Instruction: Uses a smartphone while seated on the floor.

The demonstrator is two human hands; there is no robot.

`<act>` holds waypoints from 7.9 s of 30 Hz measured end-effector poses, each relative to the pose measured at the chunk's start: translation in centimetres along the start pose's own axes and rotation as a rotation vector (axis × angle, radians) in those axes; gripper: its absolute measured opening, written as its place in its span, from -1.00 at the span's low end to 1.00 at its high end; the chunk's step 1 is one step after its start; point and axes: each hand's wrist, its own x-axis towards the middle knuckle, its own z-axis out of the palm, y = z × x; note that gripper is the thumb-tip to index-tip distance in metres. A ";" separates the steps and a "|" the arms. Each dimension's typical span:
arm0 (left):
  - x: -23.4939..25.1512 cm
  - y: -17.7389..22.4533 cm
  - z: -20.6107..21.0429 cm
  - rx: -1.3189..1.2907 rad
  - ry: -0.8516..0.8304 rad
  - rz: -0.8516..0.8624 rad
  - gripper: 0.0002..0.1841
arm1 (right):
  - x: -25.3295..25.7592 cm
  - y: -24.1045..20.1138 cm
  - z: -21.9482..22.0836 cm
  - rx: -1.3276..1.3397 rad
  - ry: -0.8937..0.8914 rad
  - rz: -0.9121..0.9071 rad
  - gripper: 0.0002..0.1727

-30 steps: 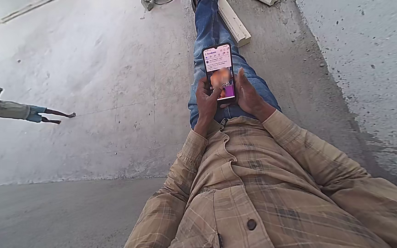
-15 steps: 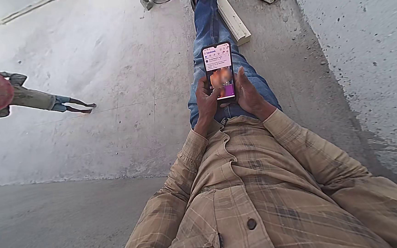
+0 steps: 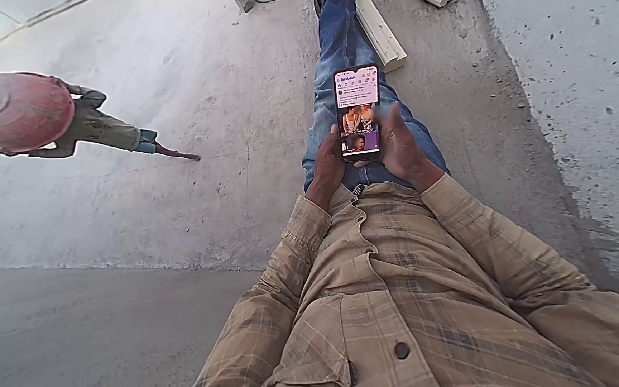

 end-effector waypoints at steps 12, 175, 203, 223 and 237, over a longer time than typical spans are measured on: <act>2.3 -0.7 -0.3 -0.199 0.015 0.010 -0.61 | 0.1 -0.1 0.5 -0.061 0.015 0.006 -0.10; 2.6 -0.9 -0.5 -0.199 -0.001 0.021 -0.59 | 0.3 0.1 0.3 -0.042 0.013 0.006 -0.18; 2.7 -1.0 -0.6 -0.215 -0.019 0.037 -0.60 | 0.4 0.2 0.2 -0.037 0.000 -0.007 -0.17; 2.6 -0.9 -0.5 -0.202 -0.011 0.031 -0.58 | 0.4 0.2 0.2 -0.040 0.002 -0.004 -0.17; -8.6 6.7 -3.2 0.590 0.155 0.146 -0.64 | 0.2 -0.6 0.5 -0.010 0.000 -0.019 -0.15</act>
